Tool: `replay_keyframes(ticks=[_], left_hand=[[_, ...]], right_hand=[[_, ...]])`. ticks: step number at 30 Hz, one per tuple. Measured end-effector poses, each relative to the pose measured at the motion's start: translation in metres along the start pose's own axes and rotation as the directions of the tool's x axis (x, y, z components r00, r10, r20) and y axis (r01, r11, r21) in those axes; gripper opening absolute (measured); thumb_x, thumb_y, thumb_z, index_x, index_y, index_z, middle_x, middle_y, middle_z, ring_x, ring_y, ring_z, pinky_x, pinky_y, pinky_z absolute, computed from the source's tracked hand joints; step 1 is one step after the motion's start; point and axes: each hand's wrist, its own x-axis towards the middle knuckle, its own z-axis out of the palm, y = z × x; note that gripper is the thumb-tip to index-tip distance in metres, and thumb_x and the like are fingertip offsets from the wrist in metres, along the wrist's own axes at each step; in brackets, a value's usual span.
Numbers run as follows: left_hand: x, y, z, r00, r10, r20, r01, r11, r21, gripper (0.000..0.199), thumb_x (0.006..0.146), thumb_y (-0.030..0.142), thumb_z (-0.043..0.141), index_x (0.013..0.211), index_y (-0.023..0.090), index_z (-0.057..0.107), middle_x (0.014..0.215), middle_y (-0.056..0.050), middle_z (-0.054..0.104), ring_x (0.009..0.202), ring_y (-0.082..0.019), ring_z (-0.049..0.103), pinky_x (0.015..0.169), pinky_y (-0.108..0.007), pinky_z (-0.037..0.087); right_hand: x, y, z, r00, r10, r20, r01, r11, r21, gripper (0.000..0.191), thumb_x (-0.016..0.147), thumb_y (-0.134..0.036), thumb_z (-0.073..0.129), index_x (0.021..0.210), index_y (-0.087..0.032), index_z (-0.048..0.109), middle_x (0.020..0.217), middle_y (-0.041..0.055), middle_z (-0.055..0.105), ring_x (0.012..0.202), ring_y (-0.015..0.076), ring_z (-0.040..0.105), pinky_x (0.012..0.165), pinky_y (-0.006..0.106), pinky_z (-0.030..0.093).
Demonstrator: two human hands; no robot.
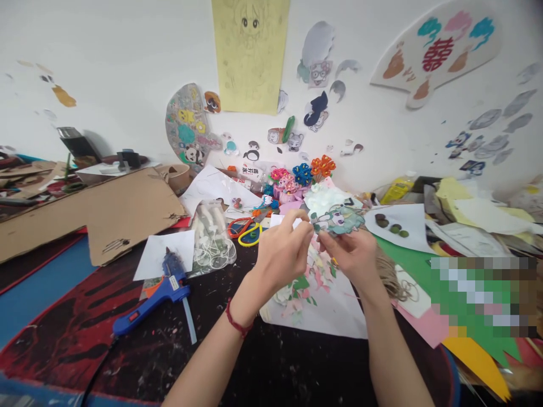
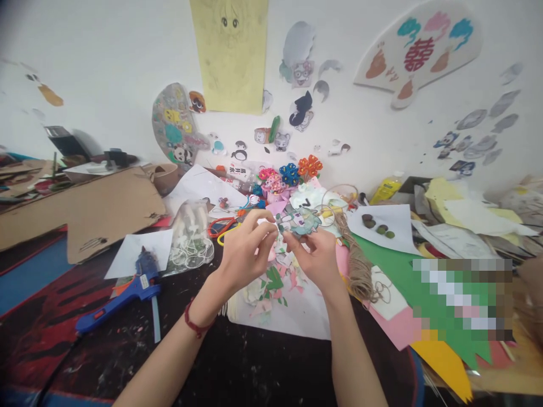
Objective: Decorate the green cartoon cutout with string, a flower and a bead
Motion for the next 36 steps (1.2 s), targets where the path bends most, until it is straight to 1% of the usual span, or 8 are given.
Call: replay_keyframes(ticks=[3, 7, 12, 16, 22, 27, 32, 36], left_hand=[[0.001, -0.002, 0.000, 0.999, 0.026, -0.017, -0.027, 0.999, -0.023, 0.014, 0.096, 0.019, 0.045, 0.087, 0.018, 0.057, 0.121, -0.010, 0.061, 0.088, -0.016, 0.060, 0.071, -0.029, 0.044], [0.001, -0.007, 0.001, 0.996, 0.082, 0.044, -0.078, 0.993, -0.083, 0.011, 0.095, 0.017, 0.046, 0.087, 0.018, 0.054, 0.124, -0.011, 0.061, 0.107, -0.022, 0.056, 0.088, -0.038, 0.044], [0.001, -0.010, 0.002, 0.991, 0.111, 0.080, -0.096, 0.981, -0.168, 0.014, 0.094, 0.014, 0.043, 0.084, 0.017, 0.052, 0.103, -0.012, 0.058, 0.091, -0.020, 0.055, 0.078, -0.033, 0.045], [0.001, -0.011, 0.005, 0.987, 0.091, 0.132, -0.075, 0.990, -0.119, 0.016, 0.096, 0.013, 0.042, 0.085, 0.016, 0.052, 0.106, -0.011, 0.056, 0.079, -0.016, 0.053, 0.069, -0.030, 0.044], [0.000, -0.015, 0.014, 0.981, 0.120, 0.150, -0.121, 0.993, -0.005, 0.018, 0.098, 0.008, 0.037, 0.087, 0.016, 0.049, 0.104, -0.011, 0.055, 0.088, -0.017, 0.055, 0.074, -0.029, 0.046], [-0.003, -0.017, 0.021, 0.990, 0.110, 0.089, -0.115, 0.992, 0.060, 0.018, 0.098, 0.008, 0.035, 0.089, 0.017, 0.047, 0.104, -0.010, 0.055, 0.092, -0.017, 0.054, 0.074, -0.030, 0.046], [-0.003, -0.015, 0.023, 0.993, 0.085, 0.086, -0.093, 0.991, 0.096, 0.019, 0.099, 0.009, 0.034, 0.086, 0.016, 0.047, 0.101, -0.011, 0.056, 0.092, -0.018, 0.055, 0.074, -0.030, 0.045], [-0.004, -0.013, 0.024, 0.992, 0.110, 0.066, -0.119, 0.981, 0.154, 0.024, 0.100, 0.012, 0.033, 0.082, 0.017, 0.047, 0.098, -0.010, 0.058, 0.085, -0.017, 0.053, 0.072, -0.031, 0.043]], right_hand=[[0.000, 0.006, 0.000, 0.996, 0.037, 0.076, -0.042, 0.996, 0.076, 0.034, 0.090, -0.033, 0.062, 0.060, -0.017, 0.061, 0.055, 0.0012, 0.061, 0.052, 0.0136, 0.058, 0.051, 0.026, 0.044], [0.000, 0.013, -0.001, 0.991, 0.039, 0.130, -0.052, 0.994, 0.096, 0.035, 0.090, -0.035, 0.063, 0.060, -0.017, 0.061, 0.055, 0.0019, 0.063, 0.053, 0.0138, 0.058, 0.053, 0.027, 0.046], [0.001, 0.012, -0.002, 0.990, 0.023, 0.139, -0.028, 0.999, 0.036, 0.036, 0.088, -0.033, 0.065, 0.056, -0.016, 0.061, 0.049, 0.0011, 0.060, 0.045, 0.0117, 0.054, 0.045, 0.025, 0.040], [0.000, 0.007, 0.000, 0.996, 0.056, 0.073, -0.056, 0.998, 0.002, 0.033, 0.086, -0.031, 0.067, 0.056, -0.016, 0.061, 0.049, 0.0009, 0.061, 0.044, 0.0116, 0.056, 0.044, 0.024, 0.041], [-0.003, 0.009, 0.007, 0.994, 0.107, 0.036, -0.107, 0.994, 0.006, 0.029, 0.084, -0.031, 0.068, 0.060, -0.017, 0.062, 0.051, 0.0013, 0.063, 0.044, 0.0129, 0.058, 0.043, 0.025, 0.045], [-0.005, 0.015, 0.012, 0.973, 0.221, 0.070, -0.229, 0.961, 0.156, 0.025, 0.085, -0.036, 0.068, 0.070, -0.017, 0.065, 0.055, 0.0006, 0.065, 0.044, 0.0140, 0.060, 0.044, 0.026, 0.048], [-0.004, 0.013, 0.014, 0.970, 0.227, 0.090, -0.238, 0.961, 0.138, 0.028, 0.086, -0.036, 0.067, 0.066, -0.017, 0.063, 0.055, 0.0003, 0.064, 0.046, 0.0129, 0.060, 0.048, 0.025, 0.049], [-0.003, 0.004, 0.014, 0.965, 0.239, 0.104, -0.253, 0.954, 0.158, 0.031, 0.086, -0.036, 0.068, 0.063, -0.017, 0.061, 0.051, -0.0008, 0.060, 0.043, 0.0116, 0.058, 0.043, 0.023, 0.045]])
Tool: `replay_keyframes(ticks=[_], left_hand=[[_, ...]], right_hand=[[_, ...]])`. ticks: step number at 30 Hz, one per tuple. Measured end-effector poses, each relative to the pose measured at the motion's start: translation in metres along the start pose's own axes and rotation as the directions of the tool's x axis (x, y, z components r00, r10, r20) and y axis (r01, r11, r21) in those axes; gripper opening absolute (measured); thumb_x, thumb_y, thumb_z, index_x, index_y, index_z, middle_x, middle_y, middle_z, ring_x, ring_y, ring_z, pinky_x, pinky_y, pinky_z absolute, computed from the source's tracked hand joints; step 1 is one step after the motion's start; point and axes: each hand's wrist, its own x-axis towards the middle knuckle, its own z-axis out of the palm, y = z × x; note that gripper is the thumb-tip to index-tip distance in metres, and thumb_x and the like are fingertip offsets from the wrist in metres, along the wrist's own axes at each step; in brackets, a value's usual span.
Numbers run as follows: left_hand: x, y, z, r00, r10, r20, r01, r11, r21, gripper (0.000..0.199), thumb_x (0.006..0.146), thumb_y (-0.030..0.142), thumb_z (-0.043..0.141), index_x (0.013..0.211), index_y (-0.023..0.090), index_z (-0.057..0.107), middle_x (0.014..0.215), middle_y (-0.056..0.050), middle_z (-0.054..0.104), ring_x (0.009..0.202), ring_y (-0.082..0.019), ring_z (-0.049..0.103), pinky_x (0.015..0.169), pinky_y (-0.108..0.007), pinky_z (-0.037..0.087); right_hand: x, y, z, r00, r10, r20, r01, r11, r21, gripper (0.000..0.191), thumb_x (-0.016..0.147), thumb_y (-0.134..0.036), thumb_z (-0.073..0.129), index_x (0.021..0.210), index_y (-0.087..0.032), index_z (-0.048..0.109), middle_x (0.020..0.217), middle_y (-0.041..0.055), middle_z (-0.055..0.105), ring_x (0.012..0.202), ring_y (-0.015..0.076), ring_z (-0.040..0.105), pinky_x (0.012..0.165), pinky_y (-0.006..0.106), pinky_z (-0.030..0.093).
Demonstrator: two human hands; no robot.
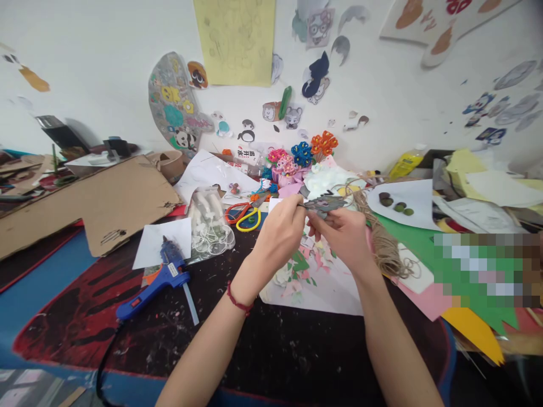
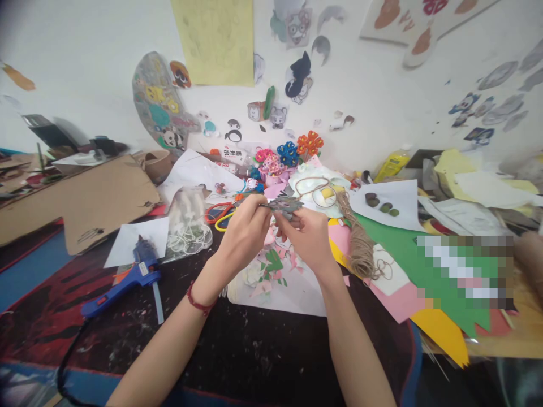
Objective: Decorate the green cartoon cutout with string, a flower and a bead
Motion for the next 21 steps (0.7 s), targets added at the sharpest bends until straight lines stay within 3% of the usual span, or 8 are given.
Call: replay_keyframes(ticks=[3, 7, 10, 16, 21], left_hand=[[-0.002, 0.001, 0.001, 0.999, -0.006, -0.036, 0.008, 0.998, 0.065, 0.027, 0.101, 0.015, 0.032, 0.080, 0.017, 0.049, 0.092, -0.008, 0.057, 0.070, -0.015, 0.049, 0.064, -0.029, 0.039], [-0.005, 0.001, 0.001, 0.997, -0.001, -0.077, 0.009, 0.995, 0.102, 0.027, 0.100, 0.015, 0.034, 0.080, 0.015, 0.052, 0.086, -0.006, 0.055, 0.055, -0.010, 0.041, 0.048, -0.026, 0.028], [-0.006, 0.004, -0.001, 0.993, 0.015, -0.118, -0.004, 0.996, 0.092, 0.024, 0.097, 0.011, 0.036, 0.079, 0.015, 0.052, 0.085, -0.007, 0.055, 0.054, -0.009, 0.042, 0.043, -0.024, 0.024], [-0.005, 0.011, -0.004, 0.969, 0.022, -0.244, 0.005, 0.994, 0.110, 0.022, 0.093, 0.007, 0.039, 0.076, 0.015, 0.052, 0.079, -0.008, 0.054, 0.061, -0.011, 0.050, 0.043, -0.021, 0.027], [-0.003, 0.009, -0.005, 0.977, 0.002, -0.212, 0.022, 0.994, 0.111, 0.021, 0.092, 0.006, 0.041, 0.078, 0.014, 0.055, 0.084, -0.008, 0.059, 0.057, -0.009, 0.053, 0.041, -0.021, 0.027]], right_hand=[[-0.001, -0.006, 0.002, 0.999, -0.038, -0.029, 0.036, 0.997, -0.066, 0.033, 0.088, -0.034, 0.065, 0.060, -0.018, 0.058, 0.049, -0.0016, 0.059, 0.041, 0.0107, 0.055, 0.041, 0.022, 0.041], [-0.002, -0.009, 0.004, 0.975, -0.208, -0.073, 0.189, 0.960, -0.206, 0.035, 0.090, -0.027, 0.062, 0.056, -0.019, 0.056, 0.049, -0.0021, 0.059, 0.041, 0.0101, 0.056, 0.044, 0.023, 0.043], [-0.003, -0.008, 0.006, 0.956, -0.284, -0.080, 0.252, 0.928, -0.274, 0.034, 0.090, -0.025, 0.061, 0.057, -0.020, 0.058, 0.053, -0.0013, 0.062, 0.044, 0.0102, 0.057, 0.048, 0.023, 0.046], [-0.006, -0.005, 0.008, 0.942, -0.331, -0.054, 0.300, 0.904, -0.306, 0.018, 0.092, -0.025, 0.059, 0.080, -0.021, 0.071, 0.068, 0.0011, 0.070, 0.052, 0.0110, 0.060, 0.052, 0.024, 0.047], [-0.004, -0.007, 0.008, 0.924, -0.377, -0.067, 0.334, 0.878, -0.342, 0.021, 0.092, -0.022, 0.059, 0.073, -0.020, 0.069, 0.067, 0.0015, 0.070, 0.056, 0.0120, 0.061, 0.057, 0.024, 0.048]])
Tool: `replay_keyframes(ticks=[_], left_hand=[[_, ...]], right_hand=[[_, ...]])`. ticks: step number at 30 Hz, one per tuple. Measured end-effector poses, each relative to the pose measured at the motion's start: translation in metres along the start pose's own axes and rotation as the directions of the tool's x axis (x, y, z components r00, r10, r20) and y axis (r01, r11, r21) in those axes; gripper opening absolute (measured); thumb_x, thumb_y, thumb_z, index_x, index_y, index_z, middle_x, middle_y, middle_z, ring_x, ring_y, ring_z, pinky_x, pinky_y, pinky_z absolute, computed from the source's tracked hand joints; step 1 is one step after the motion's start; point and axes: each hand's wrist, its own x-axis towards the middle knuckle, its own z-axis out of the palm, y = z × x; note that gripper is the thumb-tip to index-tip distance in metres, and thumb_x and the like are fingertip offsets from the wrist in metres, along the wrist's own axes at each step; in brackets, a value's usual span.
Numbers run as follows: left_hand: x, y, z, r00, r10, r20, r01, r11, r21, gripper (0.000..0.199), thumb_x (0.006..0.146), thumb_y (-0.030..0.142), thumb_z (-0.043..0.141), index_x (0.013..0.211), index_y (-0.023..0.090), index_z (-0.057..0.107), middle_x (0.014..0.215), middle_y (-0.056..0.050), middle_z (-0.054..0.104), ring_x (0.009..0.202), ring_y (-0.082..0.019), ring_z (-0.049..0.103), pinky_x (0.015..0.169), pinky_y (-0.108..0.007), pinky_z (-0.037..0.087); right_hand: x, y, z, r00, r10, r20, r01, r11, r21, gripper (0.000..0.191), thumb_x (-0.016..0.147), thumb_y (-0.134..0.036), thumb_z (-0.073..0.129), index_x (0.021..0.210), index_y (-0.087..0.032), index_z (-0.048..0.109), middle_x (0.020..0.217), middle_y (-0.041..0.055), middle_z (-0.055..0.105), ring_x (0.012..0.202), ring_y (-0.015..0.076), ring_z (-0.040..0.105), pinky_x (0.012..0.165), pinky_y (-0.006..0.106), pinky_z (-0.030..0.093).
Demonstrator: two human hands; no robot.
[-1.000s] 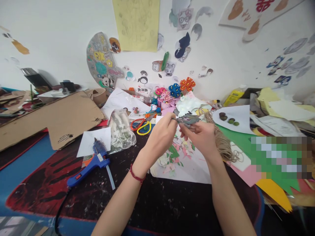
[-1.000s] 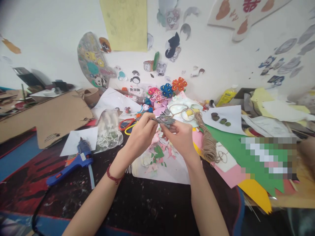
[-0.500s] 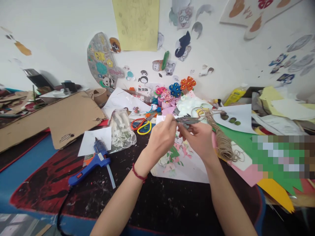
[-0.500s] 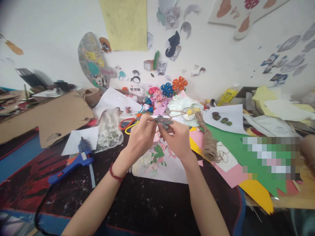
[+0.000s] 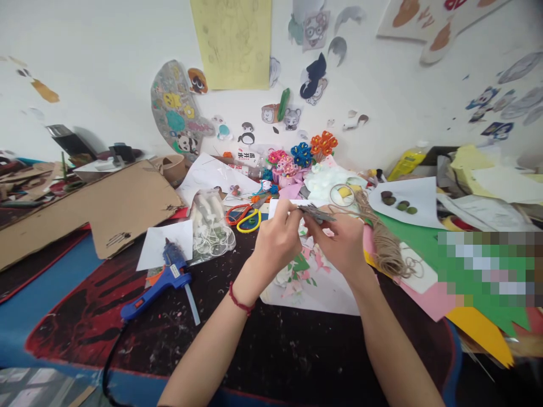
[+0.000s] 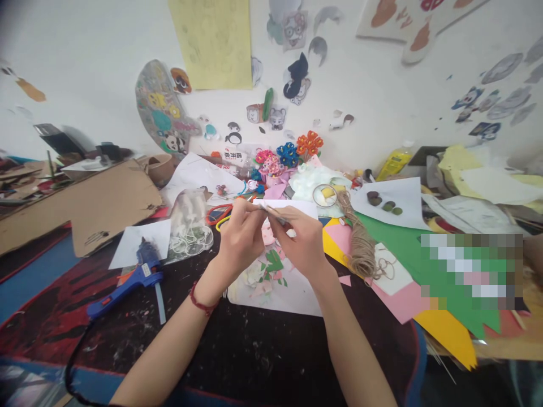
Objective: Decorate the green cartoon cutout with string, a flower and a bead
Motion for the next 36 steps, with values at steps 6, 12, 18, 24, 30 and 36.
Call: replay_keyframes(ticks=[6, 12, 18, 24, 30, 36], left_hand=[[-0.001, -0.004, 0.003, 0.997, -0.061, 0.056, 0.061, 0.998, -0.012, 0.014, 0.096, 0.011, 0.046, 0.089, 0.014, 0.058, 0.108, -0.011, 0.065, 0.064, -0.008, 0.060, 0.045, -0.019, 0.034], [-0.004, -0.005, 0.007, 0.993, -0.077, 0.087, 0.075, 0.997, 0.021, 0.016, 0.100, 0.016, 0.045, 0.089, 0.013, 0.056, 0.108, -0.012, 0.065, 0.069, -0.010, 0.062, 0.049, -0.020, 0.038], [-0.003, -0.003, 0.008, 0.988, -0.094, 0.121, 0.086, 0.994, 0.070, 0.014, 0.099, 0.016, 0.042, 0.088, 0.014, 0.052, 0.102, -0.011, 0.063, 0.068, -0.012, 0.059, 0.047, -0.021, 0.035], [0.000, -0.002, 0.006, 0.977, -0.113, 0.181, 0.115, 0.993, -0.002, 0.012, 0.094, 0.010, 0.040, 0.088, 0.015, 0.049, 0.101, -0.014, 0.059, 0.076, -0.017, 0.057, 0.057, -0.025, 0.043], [-0.002, -0.003, 0.008, 0.969, -0.103, 0.224, 0.110, 0.994, -0.021, 0.014, 0.097, 0.008, 0.037, 0.091, 0.015, 0.048, 0.106, -0.016, 0.057, 0.085, -0.019, 0.058, 0.066, -0.029, 0.049], [-0.005, -0.005, 0.012, 0.972, -0.060, 0.226, 0.056, 0.998, 0.021, 0.016, 0.101, 0.010, 0.034, 0.093, 0.015, 0.048, 0.107, -0.015, 0.059, 0.093, -0.019, 0.060, 0.072, -0.028, 0.049]], right_hand=[[0.000, -0.001, 0.001, 0.995, 0.076, -0.057, -0.077, 0.997, -0.012, 0.034, 0.089, -0.025, 0.062, 0.056, -0.019, 0.059, 0.052, -0.0004, 0.062, 0.045, 0.0105, 0.055, 0.051, 0.024, 0.042], [-0.001, 0.003, 0.003, 0.996, 0.074, -0.054, -0.076, 0.997, -0.034, 0.039, 0.090, -0.025, 0.059, 0.052, -0.018, 0.058, 0.045, -0.0004, 0.057, 0.044, 0.0109, 0.054, 0.050, 0.024, 0.039], [0.000, -0.003, 0.005, 0.995, 0.084, -0.063, -0.084, 0.996, -0.002, 0.038, 0.090, -0.023, 0.060, 0.052, -0.018, 0.059, 0.045, -0.0009, 0.057, 0.041, 0.0100, 0.052, 0.048, 0.023, 0.038], [-0.001, -0.004, 0.009, 0.990, 0.122, -0.068, -0.119, 0.992, 0.047, 0.036, 0.090, -0.024, 0.060, 0.054, -0.017, 0.059, 0.046, -0.0006, 0.059, 0.038, 0.0096, 0.053, 0.046, 0.023, 0.038], [-0.003, 0.003, 0.010, 0.974, 0.224, -0.044, -0.222, 0.975, 0.030, 0.039, 0.090, -0.033, 0.060, 0.054, -0.017, 0.062, 0.044, 0.0003, 0.059, 0.039, 0.0119, 0.055, 0.048, 0.025, 0.038], [-0.004, 0.007, 0.009, 0.960, 0.280, -0.003, -0.280, 0.960, 0.028, 0.042, 0.090, -0.035, 0.060, 0.053, -0.017, 0.060, 0.043, 0.0002, 0.058, 0.038, 0.0119, 0.054, 0.048, 0.025, 0.038]])
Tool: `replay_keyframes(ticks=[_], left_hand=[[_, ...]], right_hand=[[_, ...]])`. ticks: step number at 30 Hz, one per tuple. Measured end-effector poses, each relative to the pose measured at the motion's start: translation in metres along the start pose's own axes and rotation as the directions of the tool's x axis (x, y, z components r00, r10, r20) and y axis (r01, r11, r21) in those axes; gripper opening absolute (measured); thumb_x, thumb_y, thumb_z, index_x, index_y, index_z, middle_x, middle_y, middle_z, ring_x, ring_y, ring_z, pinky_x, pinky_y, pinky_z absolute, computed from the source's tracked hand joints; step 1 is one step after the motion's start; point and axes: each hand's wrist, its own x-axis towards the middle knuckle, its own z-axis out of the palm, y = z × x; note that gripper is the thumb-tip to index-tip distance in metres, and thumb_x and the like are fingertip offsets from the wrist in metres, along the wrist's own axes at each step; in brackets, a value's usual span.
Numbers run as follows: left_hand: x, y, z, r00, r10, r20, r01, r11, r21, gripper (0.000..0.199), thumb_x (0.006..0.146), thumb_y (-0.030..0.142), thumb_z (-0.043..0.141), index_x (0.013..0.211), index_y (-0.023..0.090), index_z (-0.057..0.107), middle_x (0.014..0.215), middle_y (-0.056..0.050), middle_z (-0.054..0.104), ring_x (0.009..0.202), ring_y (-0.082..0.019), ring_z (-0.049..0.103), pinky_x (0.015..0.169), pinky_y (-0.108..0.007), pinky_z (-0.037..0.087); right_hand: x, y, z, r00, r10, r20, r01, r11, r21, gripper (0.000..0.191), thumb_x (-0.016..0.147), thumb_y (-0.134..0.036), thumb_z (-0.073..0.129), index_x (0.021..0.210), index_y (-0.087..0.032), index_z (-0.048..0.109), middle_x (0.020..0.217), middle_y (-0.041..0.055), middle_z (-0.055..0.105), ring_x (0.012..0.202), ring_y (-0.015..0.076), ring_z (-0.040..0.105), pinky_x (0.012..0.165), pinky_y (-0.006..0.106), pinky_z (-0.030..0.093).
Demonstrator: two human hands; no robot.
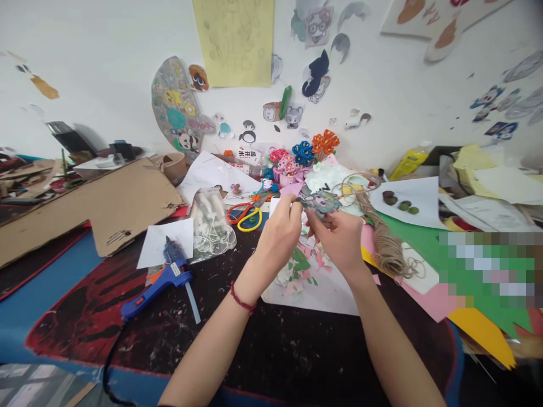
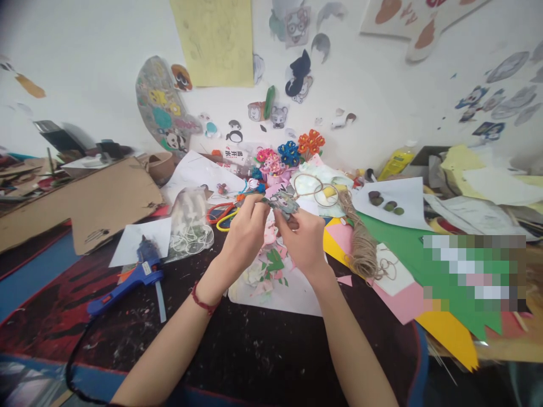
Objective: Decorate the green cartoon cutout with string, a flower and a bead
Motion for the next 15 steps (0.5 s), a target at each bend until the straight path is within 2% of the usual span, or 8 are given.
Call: replay_keyframes(ticks=[3, 6, 8, 12, 15], left_hand=[[0.0013, 0.0013, -0.0031, 0.999, -0.007, 0.032, 0.005, 0.997, 0.075, 0.016, 0.101, 0.011, 0.037, 0.089, 0.015, 0.048, 0.096, -0.011, 0.062, 0.088, -0.018, 0.060, 0.064, -0.025, 0.044], [0.0020, 0.0032, -0.0075, 0.997, -0.046, 0.066, 0.034, 0.985, 0.168, 0.017, 0.100, 0.013, 0.041, 0.085, 0.017, 0.049, 0.080, -0.005, 0.061, 0.074, -0.017, 0.059, 0.051, -0.025, 0.033], [0.0012, 0.0039, -0.0084, 0.996, -0.060, 0.072, 0.046, 0.981, 0.188, 0.016, 0.099, 0.014, 0.044, 0.084, 0.017, 0.049, 0.075, -0.003, 0.061, 0.070, -0.016, 0.059, 0.049, -0.027, 0.028], [-0.0024, 0.0057, -0.0041, 0.996, -0.073, 0.059, 0.067, 0.992, 0.109, 0.018, 0.100, 0.017, 0.042, 0.084, 0.018, 0.050, 0.069, -0.001, 0.060, 0.063, -0.015, 0.056, 0.050, -0.028, 0.025], [-0.0029, 0.0095, -0.0027, 0.990, -0.131, 0.055, 0.135, 0.988, -0.075, 0.021, 0.101, 0.018, 0.038, 0.083, 0.017, 0.049, 0.060, 0.002, 0.055, 0.052, -0.012, 0.050, 0.051, -0.026, 0.025]], right_hand=[[0.0007, 0.0000, -0.0001, 1.000, -0.026, 0.000, 0.026, 0.999, -0.023, 0.042, 0.090, -0.033, 0.061, 0.052, -0.017, 0.059, 0.045, 0.0001, 0.059, 0.040, 0.0116, 0.056, 0.049, 0.025, 0.039], [0.0010, 0.0003, -0.0002, 0.996, -0.084, -0.032, 0.081, 0.993, -0.088, 0.044, 0.091, -0.032, 0.060, 0.049, -0.018, 0.058, 0.043, -0.0003, 0.057, 0.042, 0.0122, 0.057, 0.051, 0.026, 0.038], [0.0009, 0.0007, -0.0003, 0.994, -0.108, -0.030, 0.105, 0.989, -0.100, 0.045, 0.091, -0.032, 0.060, 0.049, -0.018, 0.057, 0.043, -0.0004, 0.057, 0.042, 0.0119, 0.056, 0.052, 0.026, 0.038], [0.0004, -0.0003, -0.0006, 0.988, -0.149, -0.031, 0.144, 0.983, -0.117, 0.045, 0.093, -0.031, 0.058, 0.049, -0.018, 0.056, 0.044, -0.0003, 0.058, 0.043, 0.0113, 0.056, 0.052, 0.025, 0.037], [-0.0002, -0.0026, -0.0002, 0.977, -0.203, -0.066, 0.194, 0.973, -0.124, 0.045, 0.094, -0.029, 0.056, 0.050, -0.018, 0.054, 0.046, -0.0001, 0.058, 0.044, 0.0106, 0.056, 0.051, 0.025, 0.036]])
